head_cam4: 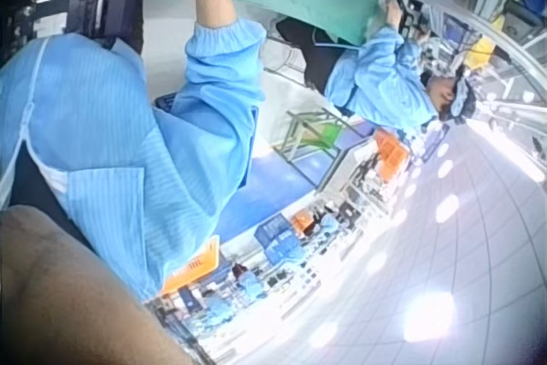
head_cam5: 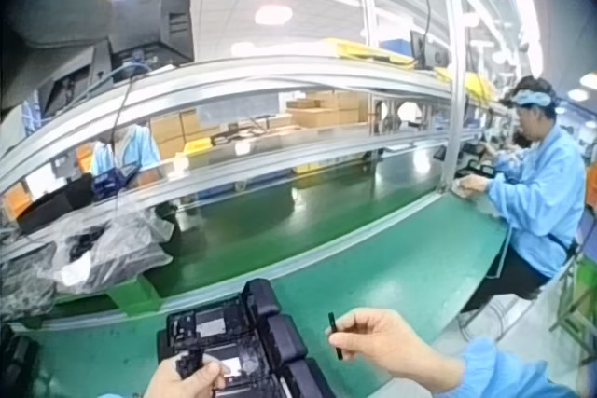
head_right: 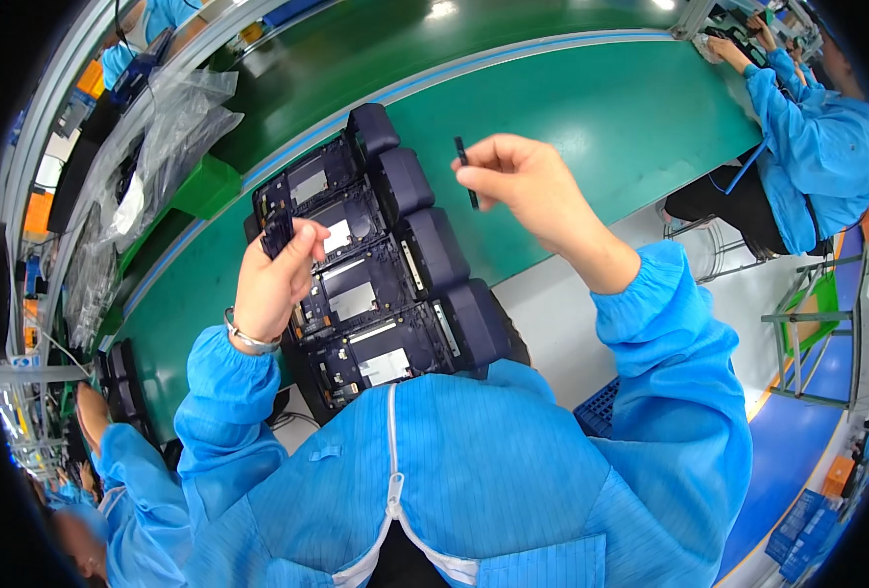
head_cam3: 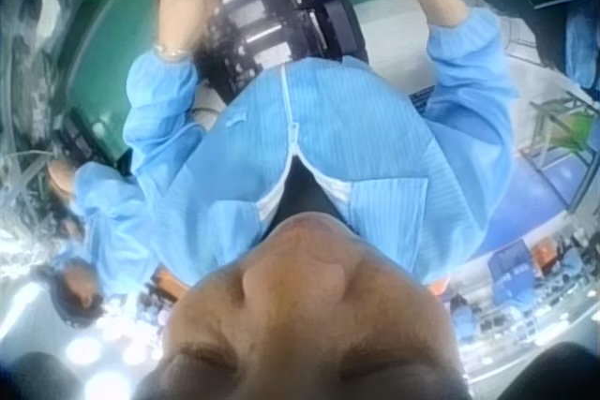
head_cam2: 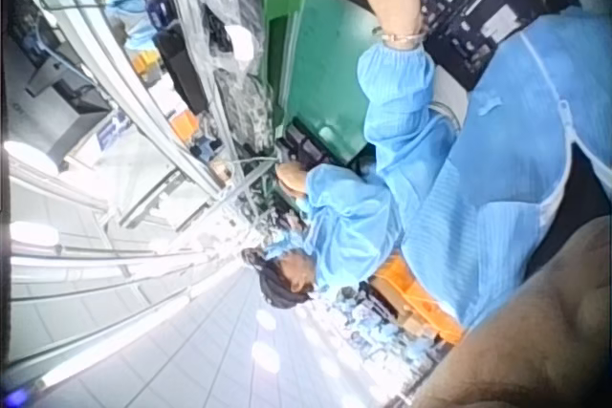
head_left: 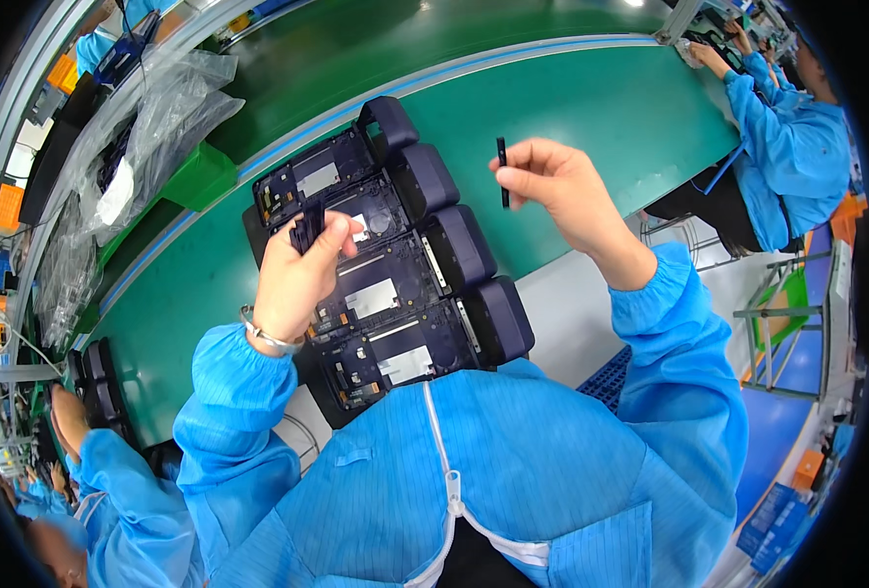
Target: The person assembles internal components, including PCBs and cables, into electronic device housings by hand.
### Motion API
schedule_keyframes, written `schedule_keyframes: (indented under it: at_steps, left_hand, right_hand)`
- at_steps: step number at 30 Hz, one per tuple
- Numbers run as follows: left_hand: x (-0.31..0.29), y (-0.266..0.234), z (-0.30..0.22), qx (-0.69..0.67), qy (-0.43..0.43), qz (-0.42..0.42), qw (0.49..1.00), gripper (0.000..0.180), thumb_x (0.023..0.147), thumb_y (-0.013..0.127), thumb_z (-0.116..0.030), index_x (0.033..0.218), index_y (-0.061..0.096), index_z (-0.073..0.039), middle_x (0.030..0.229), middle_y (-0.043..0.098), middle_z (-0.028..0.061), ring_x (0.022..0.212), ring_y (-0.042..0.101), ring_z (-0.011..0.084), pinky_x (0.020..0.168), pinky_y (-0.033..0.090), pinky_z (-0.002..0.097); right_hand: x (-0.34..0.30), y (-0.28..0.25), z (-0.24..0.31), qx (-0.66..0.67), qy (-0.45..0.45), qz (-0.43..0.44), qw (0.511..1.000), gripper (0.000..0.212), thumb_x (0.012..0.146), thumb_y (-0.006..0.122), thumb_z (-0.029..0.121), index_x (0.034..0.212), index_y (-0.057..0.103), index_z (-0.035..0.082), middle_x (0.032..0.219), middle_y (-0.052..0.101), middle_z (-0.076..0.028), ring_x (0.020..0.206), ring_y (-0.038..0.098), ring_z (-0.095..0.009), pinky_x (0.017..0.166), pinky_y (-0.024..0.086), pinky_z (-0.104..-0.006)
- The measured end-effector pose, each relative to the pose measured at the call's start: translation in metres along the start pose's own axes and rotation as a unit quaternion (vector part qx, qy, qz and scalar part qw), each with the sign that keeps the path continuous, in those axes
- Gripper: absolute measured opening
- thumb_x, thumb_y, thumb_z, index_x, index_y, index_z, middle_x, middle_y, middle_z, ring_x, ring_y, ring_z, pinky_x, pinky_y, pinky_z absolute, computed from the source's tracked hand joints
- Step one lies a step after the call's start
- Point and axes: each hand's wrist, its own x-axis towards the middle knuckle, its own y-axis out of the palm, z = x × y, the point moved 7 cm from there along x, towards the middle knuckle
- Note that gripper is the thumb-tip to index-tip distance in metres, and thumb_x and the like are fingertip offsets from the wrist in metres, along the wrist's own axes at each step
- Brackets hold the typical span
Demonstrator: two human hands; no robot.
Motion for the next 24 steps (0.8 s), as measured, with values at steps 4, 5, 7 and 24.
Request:
schedule_keyframes:
  at_steps: [4, 5, 7, 24]
  left_hand:
    - [-0.017, 0.001, 0.002, 0.21, 0.116, 0.0, 0.971, 0.016, 0.084, 0.062, -0.016, 0.091, 0.062, -0.001, 0.079, 0.061, 0.0001, 0.063, 0.052, 0.0055, 0.054, 0.043, 0.02]
    - [-0.021, 0.002, 0.008, 0.241, 0.096, 0.012, 0.966, 0.016, 0.081, 0.064, -0.013, 0.09, 0.061, 0.0, 0.082, 0.062, 0.0015, 0.07, 0.053, 0.0072, 0.062, 0.044, 0.022]
    - [-0.027, 0.015, 0.003, 0.332, 0.112, 0.042, 0.936, 0.023, 0.07, 0.071, -0.007, 0.088, 0.061, 0.002, 0.096, 0.063, 0.0083, 0.08, 0.059, 0.0135, 0.075, 0.047, 0.0266]
    - [-0.034, 0.043, -0.004, 0.459, 0.277, 0.109, 0.837, 0.033, 0.061, 0.078, -0.017, 0.072, 0.052, 0.001, 0.118, 0.044, 0.0137, 0.073, 0.06, 0.0307, 0.064, 0.05, 0.0368]
  right_hand:
    - [-0.018, 0.007, -0.03, 0.122, 0.141, 0.03, 0.982, 0.011, 0.082, 0.062, 0.01, 0.087, 0.06, 0.0, 0.097, 0.06, -0.01, 0.08, 0.058, -0.014, 0.071, 0.047, -0.0254]
    - [-0.02, 0.013, -0.033, 0.146, 0.161, 0.048, 0.975, 0.012, 0.081, 0.064, 0.011, 0.085, 0.06, 0.0, 0.092, 0.061, -0.009, 0.077, 0.058, -0.014, 0.069, 0.048, -0.0259]
    - [-0.023, 0.018, -0.035, 0.172, 0.181, 0.067, 0.966, 0.014, 0.081, 0.065, 0.012, 0.083, 0.06, 0.0, 0.087, 0.061, -0.009, 0.074, 0.058, -0.014, 0.067, 0.049, -0.0263]
    - [-0.013, 0.012, -0.024, 0.175, 0.15, 0.023, 0.973, 0.016, 0.081, 0.065, 0.015, 0.085, 0.059, 0.001, 0.086, 0.061, -0.009, 0.074, 0.059, -0.016, 0.064, 0.051, -0.0284]
